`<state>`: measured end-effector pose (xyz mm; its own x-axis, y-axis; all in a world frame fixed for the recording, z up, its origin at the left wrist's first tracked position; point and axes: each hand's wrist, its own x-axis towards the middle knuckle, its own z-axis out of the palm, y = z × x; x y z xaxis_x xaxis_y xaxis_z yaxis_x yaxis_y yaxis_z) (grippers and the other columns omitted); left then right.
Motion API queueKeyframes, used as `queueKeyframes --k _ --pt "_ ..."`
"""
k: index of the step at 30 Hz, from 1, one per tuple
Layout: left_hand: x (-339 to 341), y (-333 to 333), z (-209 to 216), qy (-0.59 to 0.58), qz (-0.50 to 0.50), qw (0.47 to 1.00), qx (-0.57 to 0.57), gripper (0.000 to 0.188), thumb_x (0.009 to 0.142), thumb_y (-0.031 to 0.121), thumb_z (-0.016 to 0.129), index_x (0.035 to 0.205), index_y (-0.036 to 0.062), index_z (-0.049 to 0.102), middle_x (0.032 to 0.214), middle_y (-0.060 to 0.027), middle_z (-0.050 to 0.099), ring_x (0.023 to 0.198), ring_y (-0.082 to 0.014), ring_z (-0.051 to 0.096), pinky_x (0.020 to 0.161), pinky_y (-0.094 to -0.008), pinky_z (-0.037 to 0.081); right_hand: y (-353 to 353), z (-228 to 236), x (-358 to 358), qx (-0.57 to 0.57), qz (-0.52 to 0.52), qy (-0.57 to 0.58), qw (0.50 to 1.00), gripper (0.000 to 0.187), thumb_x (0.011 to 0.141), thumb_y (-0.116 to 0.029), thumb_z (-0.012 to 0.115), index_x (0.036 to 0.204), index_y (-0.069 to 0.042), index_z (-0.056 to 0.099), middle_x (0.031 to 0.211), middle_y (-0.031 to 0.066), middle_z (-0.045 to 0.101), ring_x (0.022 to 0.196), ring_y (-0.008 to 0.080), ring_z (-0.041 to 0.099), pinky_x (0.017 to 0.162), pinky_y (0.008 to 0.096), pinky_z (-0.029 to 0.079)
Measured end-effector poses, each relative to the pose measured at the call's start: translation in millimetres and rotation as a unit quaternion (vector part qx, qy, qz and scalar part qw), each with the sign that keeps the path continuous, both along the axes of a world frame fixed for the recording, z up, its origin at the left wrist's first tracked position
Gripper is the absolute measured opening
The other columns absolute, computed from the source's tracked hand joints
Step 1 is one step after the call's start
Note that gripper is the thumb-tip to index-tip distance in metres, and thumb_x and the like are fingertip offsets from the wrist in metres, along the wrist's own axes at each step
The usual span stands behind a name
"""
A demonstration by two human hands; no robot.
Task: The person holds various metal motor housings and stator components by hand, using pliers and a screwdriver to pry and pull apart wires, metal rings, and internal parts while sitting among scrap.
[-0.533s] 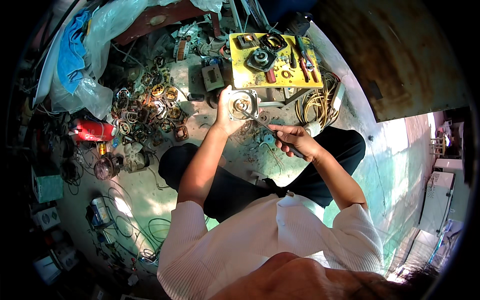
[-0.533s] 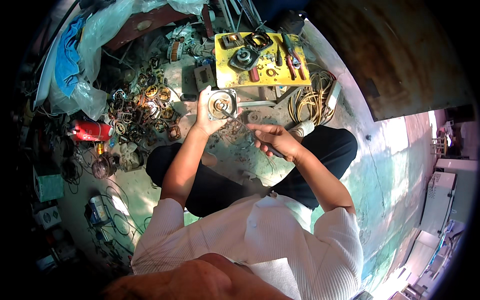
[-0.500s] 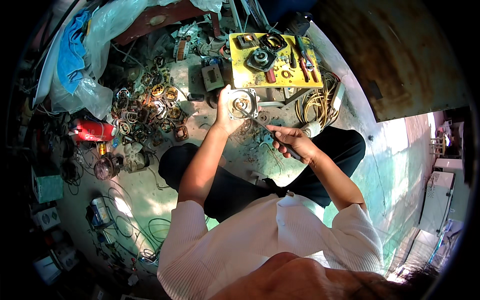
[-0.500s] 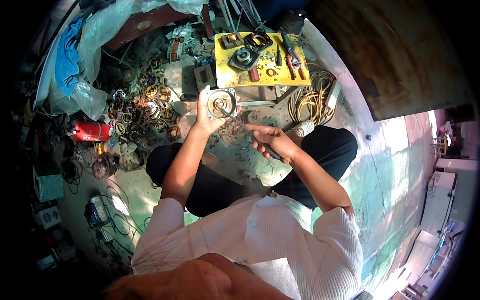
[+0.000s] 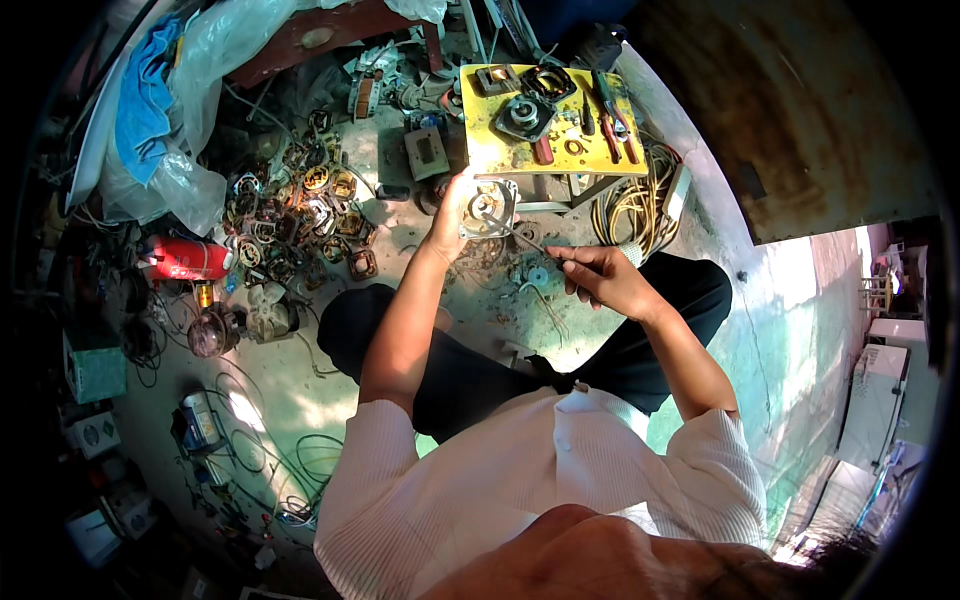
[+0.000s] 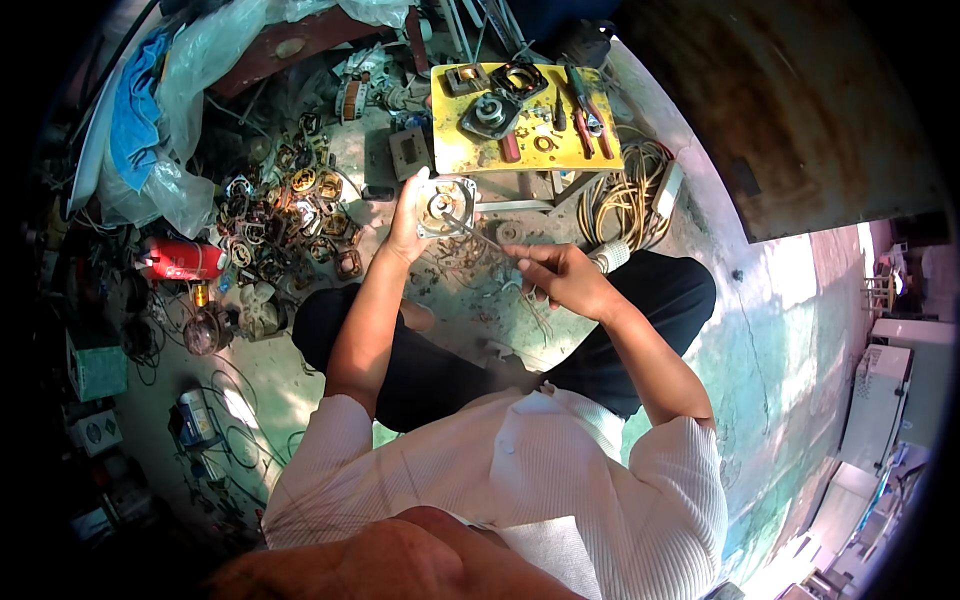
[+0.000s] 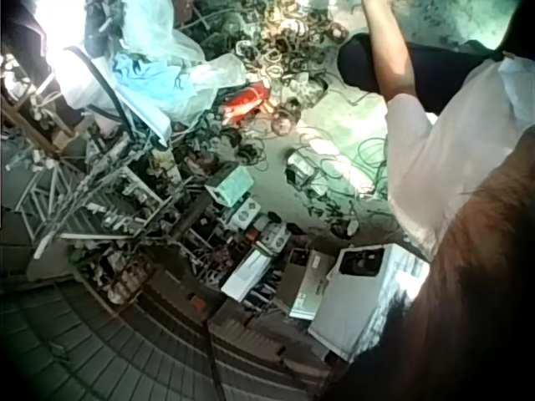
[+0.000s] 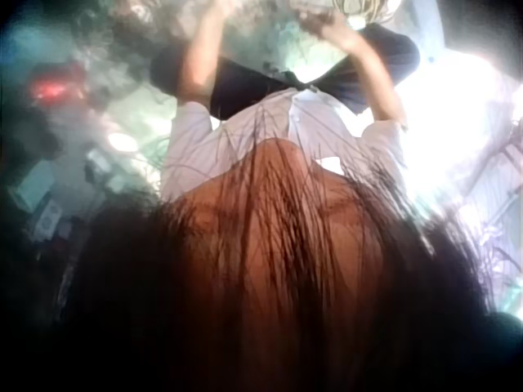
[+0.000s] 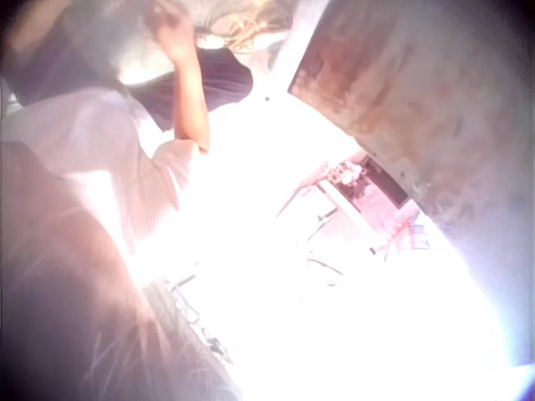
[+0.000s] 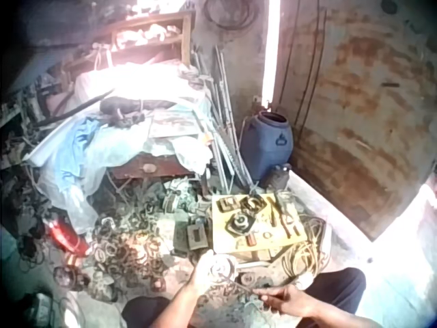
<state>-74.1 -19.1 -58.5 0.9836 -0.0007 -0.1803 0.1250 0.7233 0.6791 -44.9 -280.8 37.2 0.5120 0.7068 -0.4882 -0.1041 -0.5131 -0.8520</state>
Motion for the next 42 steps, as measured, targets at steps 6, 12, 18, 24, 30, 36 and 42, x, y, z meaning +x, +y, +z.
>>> queueKeyframes --k 6,12,18,24,30,36,42 --pt "-3 -2 -2 -0.025 -0.013 1.000 0.006 0.060 0.100 0.050 0.035 0.114 -0.0022 0.060 0.100 -0.0166 0.070 0.083 -0.0282 0.071 0.077 -0.0364 0.058 0 6 1 0.009 0.002 0.057 0.998 0.037 0.102 -0.023 0.052 0.137 -0.012 0.056 0.071 -0.0022 0.058 0.059 0.0033 0.049 0.052 0.0200 0.044" --pt "-4 -6 -1 -0.029 0.012 0.999 0.001 0.063 0.099 0.052 0.033 0.113 -0.0033 0.060 0.100 -0.0171 0.070 0.085 -0.0280 0.071 0.079 -0.0371 0.058 8 4 -11 0.048 -0.087 0.153 0.983 0.034 0.102 -0.019 0.054 0.135 -0.011 0.058 0.075 -0.0024 0.058 0.059 0.0035 0.049 0.049 0.0184 0.041" --pt "-2 2 0 -0.035 -0.005 0.999 -0.004 0.066 0.099 0.052 0.029 0.118 -0.0035 0.058 0.104 -0.0195 0.069 0.089 -0.0326 0.070 0.083 -0.0408 0.056 1 9 -1 -0.010 -0.016 -0.017 1.000 0.035 0.101 -0.020 0.055 0.135 -0.013 0.059 0.073 -0.0025 0.059 0.063 0.0040 0.050 0.056 0.0213 0.045" --pt "-3 2 -4 -0.037 -0.048 0.998 0.028 0.061 0.100 0.049 0.032 0.113 -0.0026 0.062 0.099 -0.0168 0.070 0.084 -0.0272 0.071 0.077 -0.0365 0.057 -4 11 5 -0.011 0.027 -0.049 0.998 0.033 0.098 -0.013 0.057 0.131 -0.013 0.062 0.073 -0.0021 0.060 0.066 0.0062 0.047 0.065 0.0228 0.045" --pt "-6 1 1 -0.021 -0.101 0.991 0.087 0.059 0.097 0.048 0.038 0.111 -0.0023 0.063 0.099 -0.0152 0.071 0.085 -0.0251 0.071 0.079 -0.0359 0.057 -7 22 21 -0.031 0.114 -0.121 0.986 0.032 0.097 -0.008 0.057 0.128 -0.008 0.064 0.077 0.0009 0.063 0.070 0.0063 0.050 0.071 0.0231 0.047" --pt "-10 6 -3 0.004 -0.141 0.990 -0.013 0.068 0.096 0.054 0.033 0.115 -0.0053 0.061 0.105 -0.0244 0.068 0.094 -0.0335 0.069 0.084 -0.0458 0.057 -11 3 24 0.017 0.114 -0.083 0.990 0.034 0.096 -0.010 0.057 0.129 -0.010 0.063 0.073 -0.0001 0.061 0.063 0.0069 0.047 0.065 0.0231 0.046" --pt "-11 0 -4 0.037 -0.116 0.989 -0.087 0.069 0.096 0.056 0.034 0.115 -0.0050 0.061 0.106 -0.0260 0.067 0.093 -0.0373 0.068 0.086 -0.0477 0.056 -9 0 17 -0.001 0.063 0.030 0.998 0.034 0.099 -0.015 0.054 0.132 -0.012 0.062 0.069 -0.0028 0.057 0.059 0.0043 0.048 0.050 0.0215 0.044"
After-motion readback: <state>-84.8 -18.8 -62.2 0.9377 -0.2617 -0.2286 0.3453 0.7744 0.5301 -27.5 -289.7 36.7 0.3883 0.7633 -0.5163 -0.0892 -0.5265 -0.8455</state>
